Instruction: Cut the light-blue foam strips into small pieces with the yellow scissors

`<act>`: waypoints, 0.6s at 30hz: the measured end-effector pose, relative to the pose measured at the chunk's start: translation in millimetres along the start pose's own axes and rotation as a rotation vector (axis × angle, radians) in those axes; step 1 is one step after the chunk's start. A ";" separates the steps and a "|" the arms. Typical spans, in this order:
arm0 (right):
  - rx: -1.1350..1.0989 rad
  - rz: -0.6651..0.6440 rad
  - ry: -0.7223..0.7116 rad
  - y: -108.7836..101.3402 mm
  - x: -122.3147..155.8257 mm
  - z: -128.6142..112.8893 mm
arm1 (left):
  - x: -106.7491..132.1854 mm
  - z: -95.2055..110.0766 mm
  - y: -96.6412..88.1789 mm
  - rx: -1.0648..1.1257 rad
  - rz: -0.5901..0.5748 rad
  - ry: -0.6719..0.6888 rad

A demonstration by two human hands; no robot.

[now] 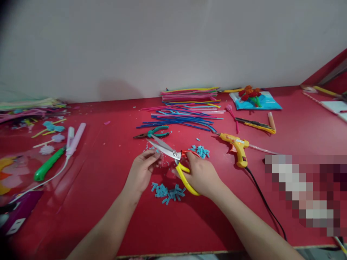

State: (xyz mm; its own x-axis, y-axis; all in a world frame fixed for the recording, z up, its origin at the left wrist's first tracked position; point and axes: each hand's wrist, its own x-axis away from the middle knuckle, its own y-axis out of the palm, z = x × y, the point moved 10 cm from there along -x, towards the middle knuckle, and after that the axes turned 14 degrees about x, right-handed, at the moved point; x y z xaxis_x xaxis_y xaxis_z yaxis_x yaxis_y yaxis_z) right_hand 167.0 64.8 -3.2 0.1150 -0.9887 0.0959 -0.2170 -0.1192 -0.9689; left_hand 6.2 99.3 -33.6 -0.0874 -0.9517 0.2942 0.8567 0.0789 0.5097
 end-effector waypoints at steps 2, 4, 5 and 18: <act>0.136 -0.004 -0.027 2.2 4.1 -5.5 | 0.3 2.9 3.1 0.047 -0.028 0.015; 0.227 -0.017 -0.055 5.9 6.2 -10.8 | 0.8 6.9 4.5 0.075 -0.045 0.038; 0.254 -0.023 -0.066 7.5 6.6 -12.5 | 0.9 9.0 4.0 0.087 -0.043 0.050; 0.311 -0.017 -0.117 12.7 6.2 -12.7 | 2.7 25.5 5.3 0.059 -0.075 0.116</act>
State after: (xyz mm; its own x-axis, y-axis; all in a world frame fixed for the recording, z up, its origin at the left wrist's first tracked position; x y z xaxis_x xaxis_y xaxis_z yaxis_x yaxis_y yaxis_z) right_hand 152.6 55.9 -12.0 0.2305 -0.9676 0.1034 0.0905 -0.0845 -0.9923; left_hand -2.5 104.7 -9.5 -0.0874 -0.9833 0.1597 0.8181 0.0207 0.5746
